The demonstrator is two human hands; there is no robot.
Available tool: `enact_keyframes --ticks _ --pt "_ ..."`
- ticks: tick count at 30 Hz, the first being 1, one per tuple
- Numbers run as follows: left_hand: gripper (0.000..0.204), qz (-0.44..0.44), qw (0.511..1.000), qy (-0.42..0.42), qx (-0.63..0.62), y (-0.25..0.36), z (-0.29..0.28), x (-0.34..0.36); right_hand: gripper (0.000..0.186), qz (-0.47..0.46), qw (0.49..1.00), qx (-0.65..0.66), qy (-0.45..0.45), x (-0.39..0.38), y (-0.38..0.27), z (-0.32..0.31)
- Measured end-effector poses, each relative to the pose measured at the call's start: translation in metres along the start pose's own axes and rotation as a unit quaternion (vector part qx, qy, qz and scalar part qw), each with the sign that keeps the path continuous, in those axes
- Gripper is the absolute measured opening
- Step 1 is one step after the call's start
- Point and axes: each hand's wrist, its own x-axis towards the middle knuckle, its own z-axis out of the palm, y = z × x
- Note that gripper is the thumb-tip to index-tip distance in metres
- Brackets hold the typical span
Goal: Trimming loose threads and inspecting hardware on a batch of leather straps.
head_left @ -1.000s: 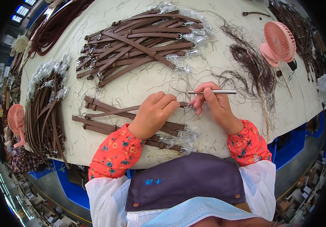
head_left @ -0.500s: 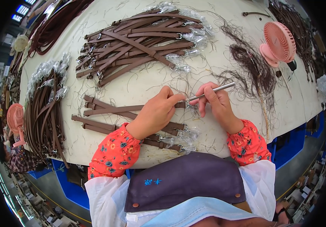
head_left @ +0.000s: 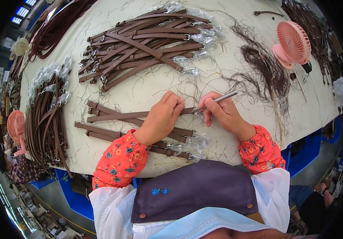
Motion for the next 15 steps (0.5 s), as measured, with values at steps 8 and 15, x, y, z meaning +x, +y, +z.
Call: enact_keyframes --ticks 8,15 --pt "0.006 0.002 1.000 -0.012 -0.027 0.0004 -0.0001 0.0004 0.036 0.000 1.000 -0.003 -0.002 -0.0002 -0.0011 0.0000" --pt "0.006 0.005 1.000 -0.014 -0.027 0.0011 0.0002 -0.0003 0.037 -0.002 1.000 -0.015 0.001 0.0002 -0.0009 0.0004"
